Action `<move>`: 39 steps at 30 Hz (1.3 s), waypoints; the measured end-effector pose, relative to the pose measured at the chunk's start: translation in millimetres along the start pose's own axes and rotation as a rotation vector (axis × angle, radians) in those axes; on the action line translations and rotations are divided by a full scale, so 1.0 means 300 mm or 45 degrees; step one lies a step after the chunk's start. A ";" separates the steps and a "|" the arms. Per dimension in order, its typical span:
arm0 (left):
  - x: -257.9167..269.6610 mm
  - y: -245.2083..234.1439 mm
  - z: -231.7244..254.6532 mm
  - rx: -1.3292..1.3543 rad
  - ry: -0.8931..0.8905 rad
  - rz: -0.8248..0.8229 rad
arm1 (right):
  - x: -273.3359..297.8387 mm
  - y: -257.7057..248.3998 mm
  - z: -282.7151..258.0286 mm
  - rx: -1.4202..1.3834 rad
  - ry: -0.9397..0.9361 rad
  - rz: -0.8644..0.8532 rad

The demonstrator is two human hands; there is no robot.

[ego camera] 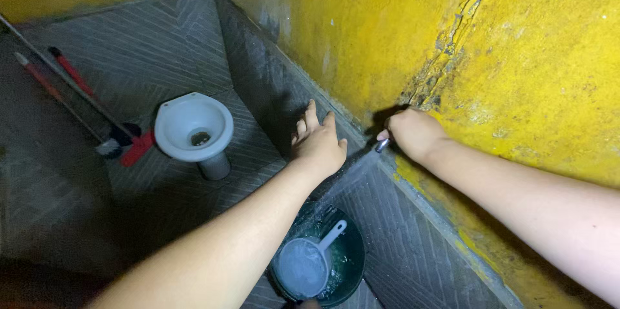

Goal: The person retrieves cleaning solutions, applies them to a toilet bowl, and scrubs the interior surfaces with a long-handled brush.

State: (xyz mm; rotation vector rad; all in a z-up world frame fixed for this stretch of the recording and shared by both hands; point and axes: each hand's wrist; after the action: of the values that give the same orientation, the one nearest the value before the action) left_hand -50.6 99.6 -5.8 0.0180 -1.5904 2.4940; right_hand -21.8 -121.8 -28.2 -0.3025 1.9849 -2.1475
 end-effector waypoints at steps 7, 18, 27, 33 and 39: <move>-0.001 0.025 0.015 0.033 -0.009 -0.063 | 0.001 -0.005 -0.006 -0.031 0.075 0.022; 0.008 0.051 -0.083 -0.051 -0.141 -0.140 | 0.056 -0.056 -0.070 -0.216 0.183 -0.077; 0.178 0.025 -0.005 -0.001 -0.122 -0.095 | 0.322 -0.159 -0.183 -0.263 0.367 -0.070; 0.429 0.000 0.167 0.094 -0.019 0.093 | 0.608 -0.300 -0.205 -0.462 0.358 0.128; 0.808 0.059 0.354 0.257 -0.043 0.255 | 0.995 -0.361 -0.197 -0.725 0.163 0.389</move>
State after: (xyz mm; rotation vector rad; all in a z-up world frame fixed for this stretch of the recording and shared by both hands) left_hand -301.2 32.6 49.9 -0.0761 -1.4082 2.8134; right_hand -325.8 -141.8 79.4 0.0619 2.4952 -1.4246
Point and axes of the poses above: each hand's wrist, its own x-axis away from the middle knuckle, its own y-axis out of the palm, z = x × y, and after that the axes turned 4 degrees about x, right-handed
